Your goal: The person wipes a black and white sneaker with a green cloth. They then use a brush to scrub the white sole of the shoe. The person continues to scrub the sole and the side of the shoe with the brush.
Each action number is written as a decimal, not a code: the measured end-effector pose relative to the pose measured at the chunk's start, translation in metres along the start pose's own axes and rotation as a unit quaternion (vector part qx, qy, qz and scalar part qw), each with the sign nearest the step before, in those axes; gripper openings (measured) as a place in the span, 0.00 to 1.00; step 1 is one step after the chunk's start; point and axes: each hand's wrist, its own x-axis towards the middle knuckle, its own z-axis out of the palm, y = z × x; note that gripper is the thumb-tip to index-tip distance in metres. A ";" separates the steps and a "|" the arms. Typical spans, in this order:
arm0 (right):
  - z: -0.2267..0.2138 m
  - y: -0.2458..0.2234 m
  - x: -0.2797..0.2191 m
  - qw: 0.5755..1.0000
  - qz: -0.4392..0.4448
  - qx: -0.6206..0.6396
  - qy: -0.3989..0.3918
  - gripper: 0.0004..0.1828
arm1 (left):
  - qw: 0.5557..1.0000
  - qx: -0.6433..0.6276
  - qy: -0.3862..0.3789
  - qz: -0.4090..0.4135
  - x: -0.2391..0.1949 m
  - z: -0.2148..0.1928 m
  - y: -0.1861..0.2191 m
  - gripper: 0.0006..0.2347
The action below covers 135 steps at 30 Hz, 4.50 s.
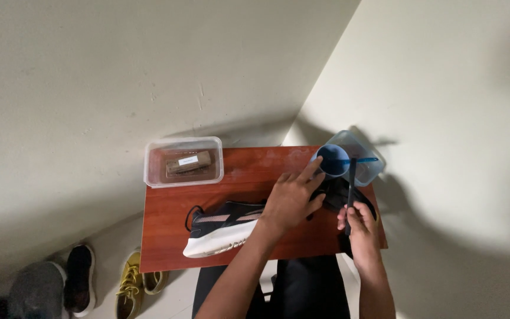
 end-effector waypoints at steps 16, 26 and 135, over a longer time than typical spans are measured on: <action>0.026 -0.043 -0.062 0.984 0.035 -0.024 -0.173 0.19 | 0.962 -0.054 -0.147 -0.225 -0.177 -0.133 -0.053 0.38; 0.052 -0.084 -0.103 0.971 -0.085 -0.105 -0.197 0.22 | 0.979 0.085 0.015 -0.185 -0.200 -0.069 -0.025 0.37; 0.137 -0.029 -0.133 0.790 -0.285 -0.513 -0.177 0.13 | 0.944 0.101 0.271 0.158 -0.216 -0.041 -0.053 0.30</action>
